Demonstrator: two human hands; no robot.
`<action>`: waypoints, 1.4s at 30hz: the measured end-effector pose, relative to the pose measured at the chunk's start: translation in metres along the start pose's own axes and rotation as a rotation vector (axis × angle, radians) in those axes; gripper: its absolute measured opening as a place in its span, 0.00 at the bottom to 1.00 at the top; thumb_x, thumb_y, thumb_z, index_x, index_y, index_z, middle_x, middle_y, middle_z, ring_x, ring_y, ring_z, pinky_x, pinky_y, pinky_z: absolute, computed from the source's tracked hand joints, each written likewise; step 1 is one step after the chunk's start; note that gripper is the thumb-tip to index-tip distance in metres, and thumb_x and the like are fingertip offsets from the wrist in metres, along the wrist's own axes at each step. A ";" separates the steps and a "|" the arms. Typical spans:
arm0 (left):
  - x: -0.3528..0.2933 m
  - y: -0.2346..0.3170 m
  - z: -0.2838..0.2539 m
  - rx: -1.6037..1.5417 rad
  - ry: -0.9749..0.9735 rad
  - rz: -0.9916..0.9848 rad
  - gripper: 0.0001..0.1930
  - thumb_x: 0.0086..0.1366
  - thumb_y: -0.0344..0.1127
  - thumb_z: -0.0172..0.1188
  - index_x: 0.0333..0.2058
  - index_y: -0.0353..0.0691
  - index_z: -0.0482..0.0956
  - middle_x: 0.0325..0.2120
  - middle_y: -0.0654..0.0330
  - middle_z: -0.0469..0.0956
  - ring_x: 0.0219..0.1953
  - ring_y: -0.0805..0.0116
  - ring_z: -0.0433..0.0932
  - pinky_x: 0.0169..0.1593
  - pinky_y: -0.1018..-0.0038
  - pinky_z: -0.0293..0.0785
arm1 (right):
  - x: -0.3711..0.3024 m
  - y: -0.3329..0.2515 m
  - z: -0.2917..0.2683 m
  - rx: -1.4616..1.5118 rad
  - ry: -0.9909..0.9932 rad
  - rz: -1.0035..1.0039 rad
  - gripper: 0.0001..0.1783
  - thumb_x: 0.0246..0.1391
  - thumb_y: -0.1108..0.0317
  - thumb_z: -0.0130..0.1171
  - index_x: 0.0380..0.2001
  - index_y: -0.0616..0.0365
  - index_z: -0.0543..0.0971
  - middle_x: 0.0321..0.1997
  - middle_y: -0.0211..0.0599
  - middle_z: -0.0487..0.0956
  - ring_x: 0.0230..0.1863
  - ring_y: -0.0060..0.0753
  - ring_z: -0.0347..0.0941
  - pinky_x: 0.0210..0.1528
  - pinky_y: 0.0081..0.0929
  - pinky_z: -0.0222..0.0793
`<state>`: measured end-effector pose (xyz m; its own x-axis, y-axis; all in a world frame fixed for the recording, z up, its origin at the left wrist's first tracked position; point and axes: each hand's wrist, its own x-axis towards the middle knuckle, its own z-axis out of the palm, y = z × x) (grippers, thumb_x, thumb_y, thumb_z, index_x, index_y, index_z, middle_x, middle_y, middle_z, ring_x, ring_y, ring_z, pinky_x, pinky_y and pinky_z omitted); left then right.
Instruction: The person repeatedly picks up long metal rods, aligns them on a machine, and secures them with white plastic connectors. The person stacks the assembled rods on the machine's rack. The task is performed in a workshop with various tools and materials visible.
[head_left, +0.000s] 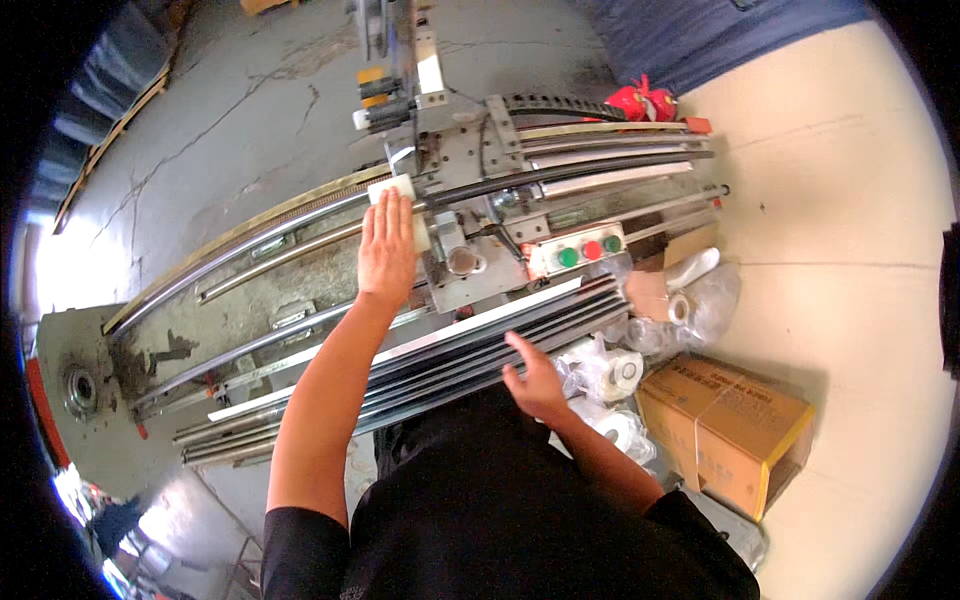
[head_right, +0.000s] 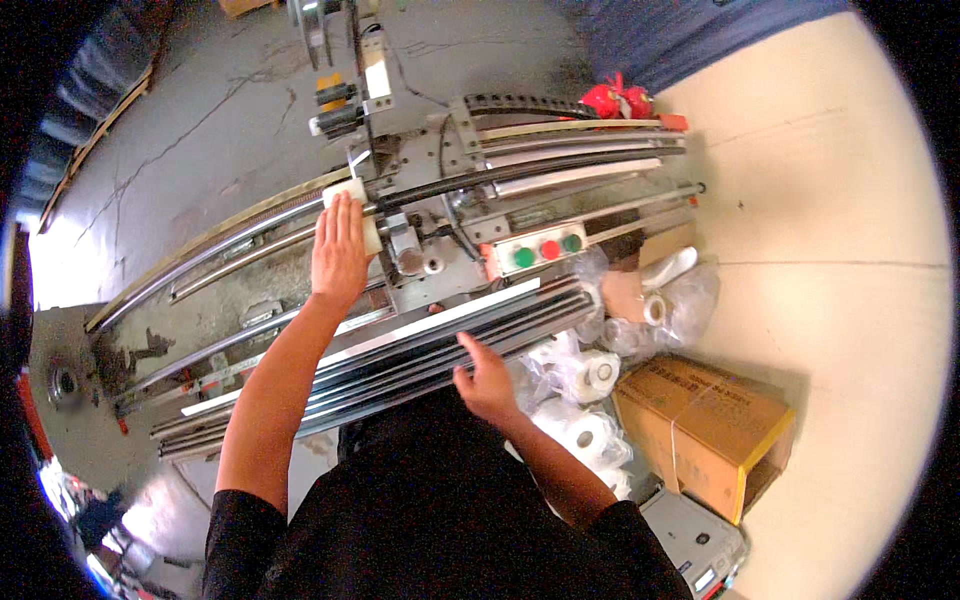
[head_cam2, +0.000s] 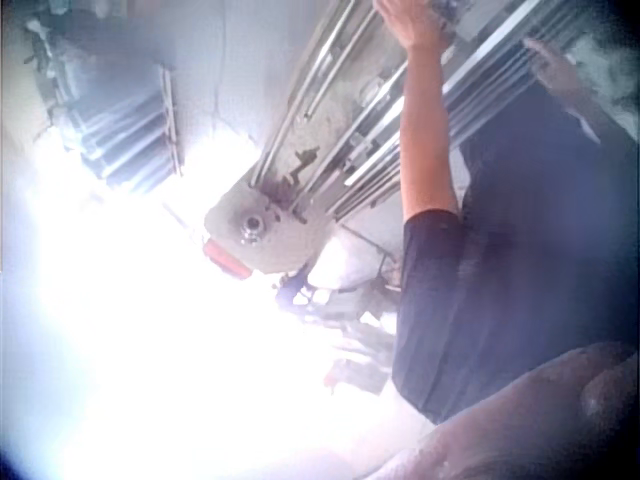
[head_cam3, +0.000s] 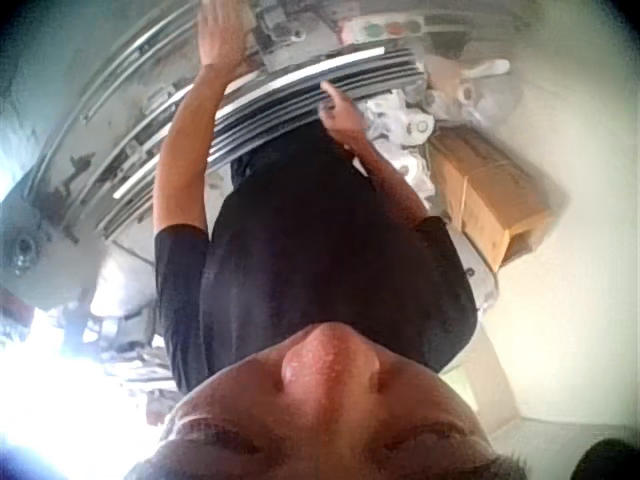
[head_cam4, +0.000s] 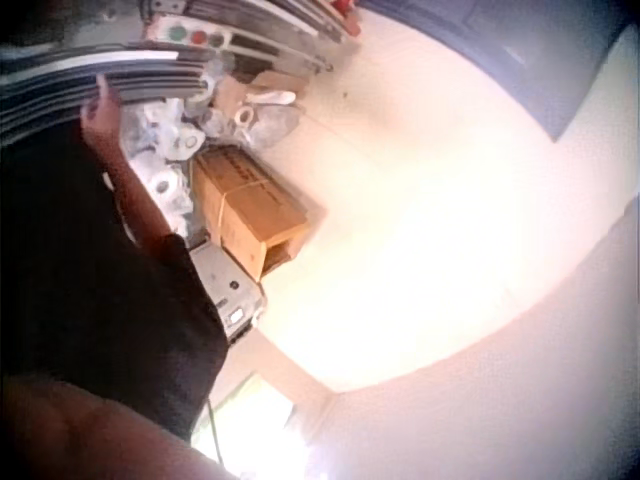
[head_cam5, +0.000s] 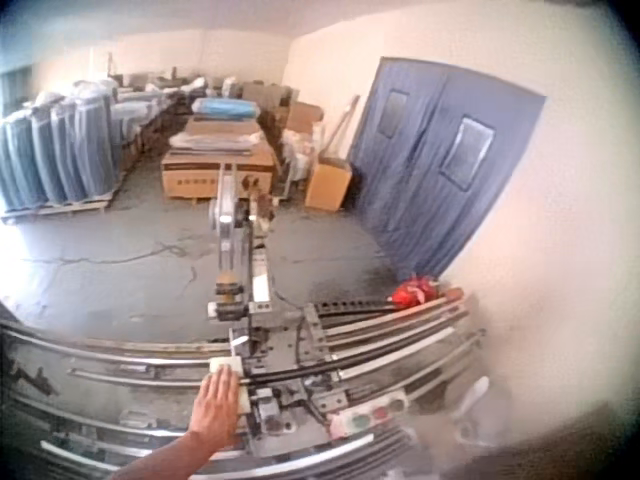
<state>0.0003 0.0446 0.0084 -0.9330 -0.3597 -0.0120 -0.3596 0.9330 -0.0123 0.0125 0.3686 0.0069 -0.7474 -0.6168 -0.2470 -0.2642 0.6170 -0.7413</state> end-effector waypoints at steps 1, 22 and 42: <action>-0.001 0.000 -0.005 0.011 -0.008 0.007 0.45 0.63 0.45 0.66 0.72 0.32 0.55 0.74 0.45 0.53 0.78 0.53 0.48 0.78 0.59 0.44 | -0.005 -0.010 0.003 0.021 -0.029 -0.007 0.30 0.59 0.69 0.61 0.64 0.64 0.72 0.63 0.54 0.77 0.67 0.51 0.72 0.70 0.38 0.64; 0.018 0.011 -0.050 0.079 0.009 -0.004 0.35 0.66 0.33 0.55 0.71 0.33 0.59 0.74 0.47 0.55 0.77 0.54 0.52 0.78 0.58 0.47 | 0.069 0.003 -0.094 0.237 -0.417 -0.235 0.27 0.61 0.67 0.62 0.62 0.63 0.74 0.59 0.53 0.81 0.62 0.51 0.77 0.66 0.39 0.68; -0.048 -0.101 -0.087 -0.207 0.140 -0.002 0.38 0.57 0.22 0.52 0.69 0.29 0.59 0.72 0.41 0.58 0.76 0.47 0.55 0.78 0.55 0.47 | 0.047 -0.141 -0.078 0.056 -0.371 -0.350 0.24 0.63 0.66 0.60 0.61 0.57 0.76 0.60 0.48 0.80 0.62 0.54 0.74 0.66 0.42 0.67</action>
<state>0.0802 -0.0319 0.0969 -0.9202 -0.3704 0.1265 -0.3434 0.9192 0.1927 -0.0329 0.2906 0.1481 -0.3510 -0.9199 -0.1751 -0.4195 0.3216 -0.8489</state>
